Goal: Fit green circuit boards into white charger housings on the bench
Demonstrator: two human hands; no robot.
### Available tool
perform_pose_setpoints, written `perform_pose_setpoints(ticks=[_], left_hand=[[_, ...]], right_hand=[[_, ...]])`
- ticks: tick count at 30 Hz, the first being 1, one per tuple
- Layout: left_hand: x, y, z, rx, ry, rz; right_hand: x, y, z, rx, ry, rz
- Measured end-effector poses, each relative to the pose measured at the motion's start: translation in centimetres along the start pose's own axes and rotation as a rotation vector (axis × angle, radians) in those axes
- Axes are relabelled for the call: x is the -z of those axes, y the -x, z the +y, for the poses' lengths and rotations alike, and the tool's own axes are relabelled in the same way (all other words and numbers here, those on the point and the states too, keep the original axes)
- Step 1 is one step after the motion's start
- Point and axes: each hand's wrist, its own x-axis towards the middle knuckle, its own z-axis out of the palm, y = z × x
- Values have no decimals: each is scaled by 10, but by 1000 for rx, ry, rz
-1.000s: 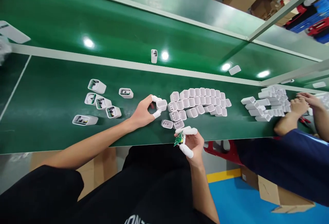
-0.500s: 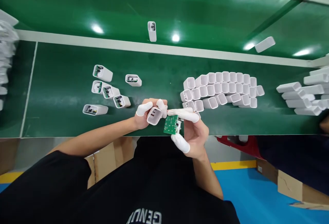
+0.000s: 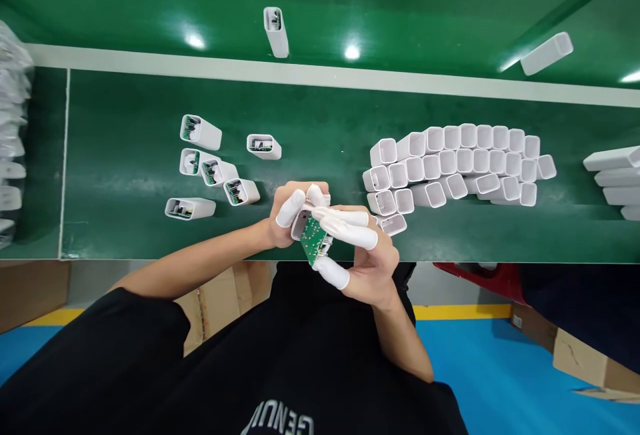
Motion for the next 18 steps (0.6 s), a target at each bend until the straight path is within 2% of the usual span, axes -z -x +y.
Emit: perform_pose_setpoints(ticks=[18], left_hand=[[2,2,-8,-10,-32,-34]], right_hand=[[2,6,3,-7,77,-29]])
